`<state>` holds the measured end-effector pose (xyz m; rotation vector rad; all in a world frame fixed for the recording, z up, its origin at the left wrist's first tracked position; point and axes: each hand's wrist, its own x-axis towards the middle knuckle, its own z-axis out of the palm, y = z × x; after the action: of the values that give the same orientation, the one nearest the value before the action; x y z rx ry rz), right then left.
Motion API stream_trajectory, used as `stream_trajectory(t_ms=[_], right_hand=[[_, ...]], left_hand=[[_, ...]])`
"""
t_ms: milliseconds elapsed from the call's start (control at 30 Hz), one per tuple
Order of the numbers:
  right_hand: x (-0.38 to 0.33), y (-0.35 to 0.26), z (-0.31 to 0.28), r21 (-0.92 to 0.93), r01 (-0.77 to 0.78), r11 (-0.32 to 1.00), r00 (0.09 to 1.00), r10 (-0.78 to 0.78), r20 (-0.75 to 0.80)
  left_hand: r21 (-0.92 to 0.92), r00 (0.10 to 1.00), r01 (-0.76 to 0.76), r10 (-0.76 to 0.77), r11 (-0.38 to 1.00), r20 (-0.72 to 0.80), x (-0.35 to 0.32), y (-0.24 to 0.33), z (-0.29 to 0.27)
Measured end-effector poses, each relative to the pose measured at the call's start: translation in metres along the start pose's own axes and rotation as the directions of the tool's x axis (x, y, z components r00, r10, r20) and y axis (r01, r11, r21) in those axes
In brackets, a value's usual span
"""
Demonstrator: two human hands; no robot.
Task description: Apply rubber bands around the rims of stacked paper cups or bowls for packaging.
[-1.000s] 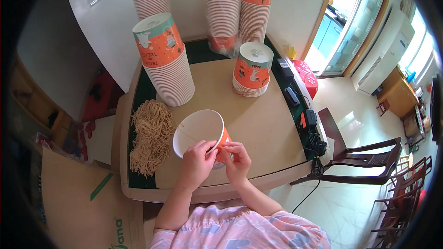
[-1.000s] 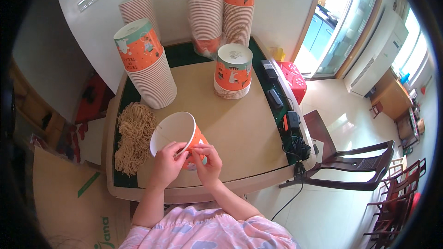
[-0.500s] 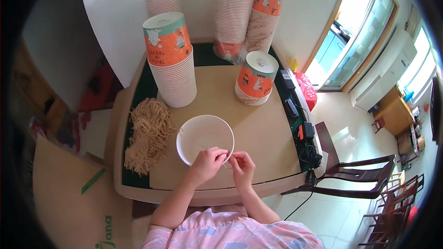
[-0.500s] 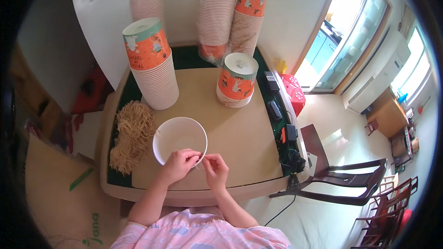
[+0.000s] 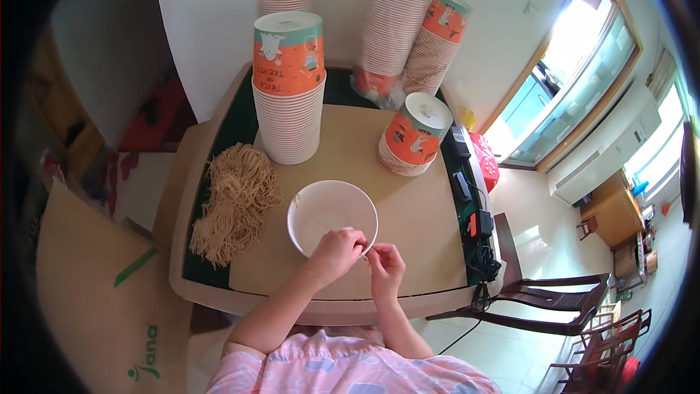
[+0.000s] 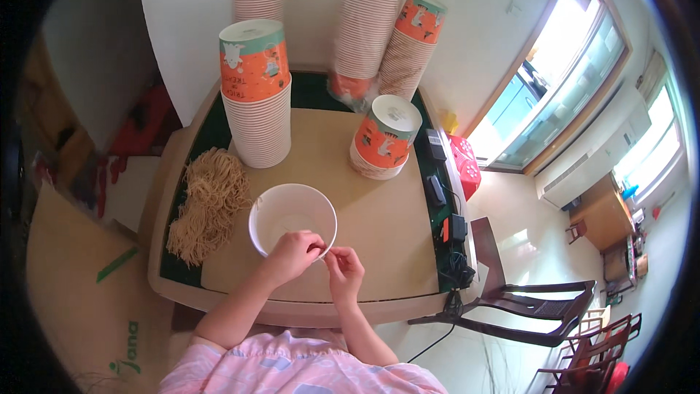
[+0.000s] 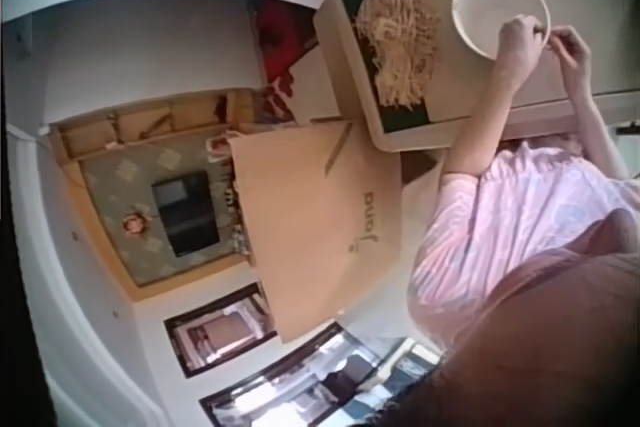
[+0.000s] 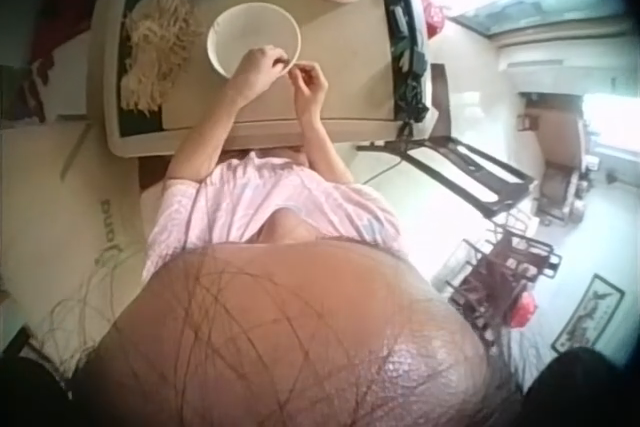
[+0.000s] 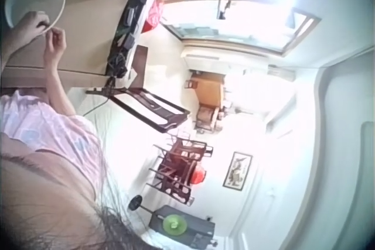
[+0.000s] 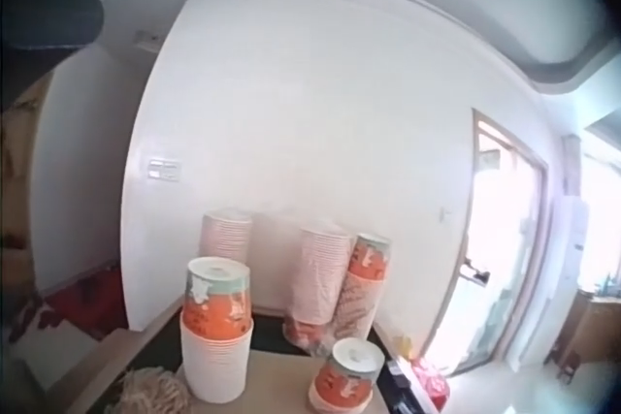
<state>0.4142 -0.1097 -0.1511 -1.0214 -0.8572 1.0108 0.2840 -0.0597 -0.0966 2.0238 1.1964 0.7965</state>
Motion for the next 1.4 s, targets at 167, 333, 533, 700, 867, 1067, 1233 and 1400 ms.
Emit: stream_trajectory(t_ms=[167,333,533,700,867,1067,1233,1400], right_hand=[[0.0,-0.005,0.0,-0.001,-0.042,0.999,0.999,0.042,0.006],[-0.003,-0.023,0.001,0.112,-0.138,0.984,0.99,0.133,0.047],[-0.004,-0.034,0.003,0.004,-0.149,0.989,0.984,0.148,0.101],[-0.01,-0.04,0.004,0.06,-0.112,0.992,0.979,0.1,0.179],[-0.009,-0.049,0.016,-0.212,-0.003,0.977,0.975,0.05,0.218],[-0.009,-0.045,0.016,-0.321,0.019,0.947,0.97,0.06,0.235],[-0.009,-0.043,0.019,-0.278,0.058,0.959,0.971,0.011,0.24],[-0.008,-0.043,0.017,-0.296,0.085,0.951,0.97,-0.011,0.244]], left_hand=[[-0.023,0.999,0.011,-0.012,1.0,-0.037,0.0,0.002,-0.001],[-0.12,0.996,0.077,-0.082,0.99,-0.038,-0.005,0.005,-0.014],[-0.192,0.995,0.099,-0.098,0.976,0.012,-0.005,0.004,-0.02],[-0.254,0.995,0.101,-0.104,0.962,0.001,-0.009,-0.001,-0.021],[-0.299,0.994,0.108,-0.11,0.948,0.011,-0.009,0.003,-0.023],[-0.255,0.993,0.116,-0.111,0.96,0.034,-0.006,0.001,-0.024],[-0.136,0.989,0.052,-0.032,0.989,0.143,0.001,-0.006,-0.021],[-0.017,0.987,0.002,0.001,1.0,0.163,0.007,-0.008,-0.017]])
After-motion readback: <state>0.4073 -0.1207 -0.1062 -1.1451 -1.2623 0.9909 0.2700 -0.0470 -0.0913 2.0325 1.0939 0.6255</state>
